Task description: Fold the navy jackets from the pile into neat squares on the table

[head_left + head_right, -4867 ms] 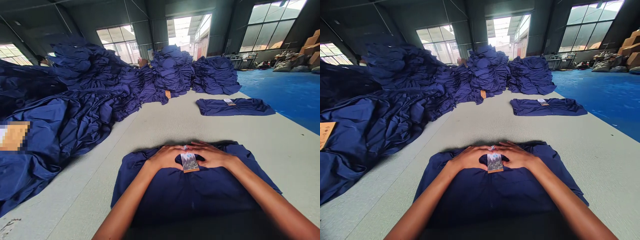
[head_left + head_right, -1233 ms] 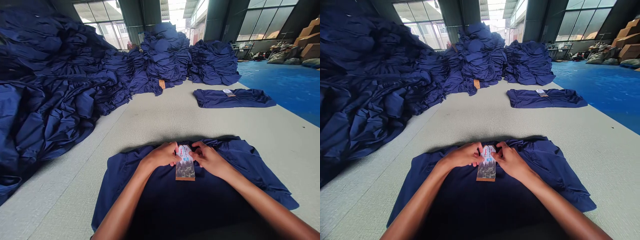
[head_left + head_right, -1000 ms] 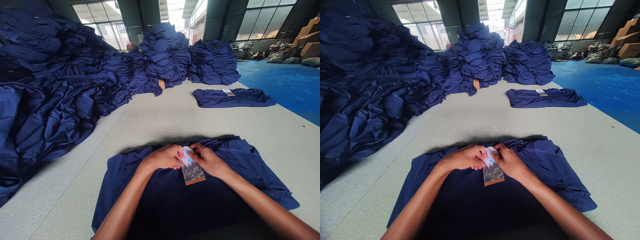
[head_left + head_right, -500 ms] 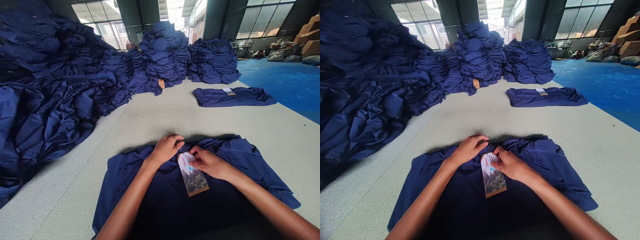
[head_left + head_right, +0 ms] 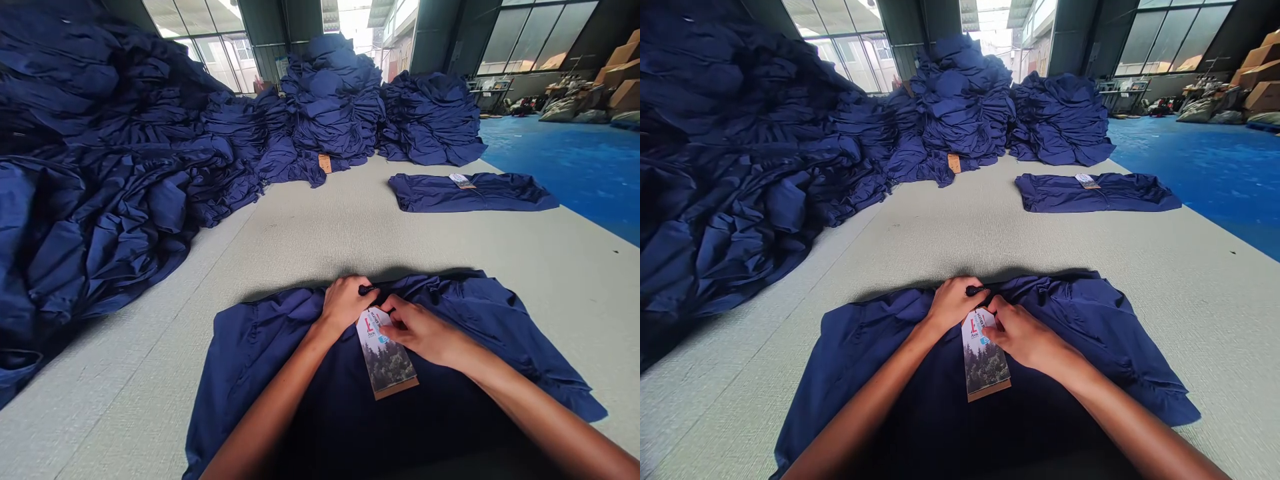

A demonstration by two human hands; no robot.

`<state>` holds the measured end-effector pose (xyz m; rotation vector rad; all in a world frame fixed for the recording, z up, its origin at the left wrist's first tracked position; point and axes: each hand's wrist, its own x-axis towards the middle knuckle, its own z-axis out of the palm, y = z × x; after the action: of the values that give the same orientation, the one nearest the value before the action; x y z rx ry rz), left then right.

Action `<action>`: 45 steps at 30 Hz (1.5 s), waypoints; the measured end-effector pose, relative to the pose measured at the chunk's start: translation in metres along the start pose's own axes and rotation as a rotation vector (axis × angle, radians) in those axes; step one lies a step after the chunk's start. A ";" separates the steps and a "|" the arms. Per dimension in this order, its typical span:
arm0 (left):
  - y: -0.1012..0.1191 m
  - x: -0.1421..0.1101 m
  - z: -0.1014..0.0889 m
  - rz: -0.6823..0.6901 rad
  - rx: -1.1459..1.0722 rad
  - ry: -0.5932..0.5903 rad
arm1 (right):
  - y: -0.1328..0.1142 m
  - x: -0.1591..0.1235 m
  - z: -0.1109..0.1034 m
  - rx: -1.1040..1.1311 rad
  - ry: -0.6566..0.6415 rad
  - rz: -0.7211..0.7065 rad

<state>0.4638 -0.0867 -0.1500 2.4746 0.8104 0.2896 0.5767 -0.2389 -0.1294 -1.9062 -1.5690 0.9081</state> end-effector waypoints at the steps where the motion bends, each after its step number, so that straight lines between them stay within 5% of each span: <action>1: 0.001 0.000 0.000 -0.014 0.003 0.001 | 0.000 0.000 0.000 -0.004 -0.001 -0.003; 11: 0.001 0.000 -0.004 0.007 -0.011 -0.036 | -0.014 -0.003 0.000 -0.166 0.016 0.086; 18: 0.001 -0.010 -0.060 0.117 -0.038 -0.067 | -0.019 -0.003 -0.002 -0.178 0.108 0.131; 22: 0.009 -0.023 -0.075 0.095 -0.005 -0.313 | -0.018 -0.004 -0.002 -0.192 0.133 0.115; 25: 0.015 -0.027 -0.067 0.096 0.041 -0.458 | -0.015 -0.003 0.001 -0.250 0.150 0.121; 28: 0.021 -0.030 -0.060 0.117 0.136 -0.469 | -0.014 -0.003 0.003 -0.296 0.143 0.093; 34: 0.038 -0.037 -0.058 0.177 0.206 -0.201 | -0.011 -0.005 -0.020 -0.432 0.281 0.050; 36: 0.041 -0.038 -0.045 0.230 0.200 -0.084 | 0.002 -0.004 -0.037 -0.552 0.378 0.007; 38: 0.040 -0.038 -0.027 0.256 0.210 -0.089 | 0.023 -0.004 -0.057 -0.641 0.407 -0.024; 41: 0.034 -0.040 -0.001 0.240 0.251 -0.187 | 0.061 -0.006 -0.088 -0.662 0.305 -0.001; 45: 0.026 -0.043 0.016 0.219 0.294 -0.140 | 0.096 -0.009 -0.112 -0.606 0.148 0.030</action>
<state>0.4484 -0.1371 -0.1514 2.8277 0.5567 0.0742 0.7225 -0.2639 -0.1258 -2.3349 -1.8674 0.2961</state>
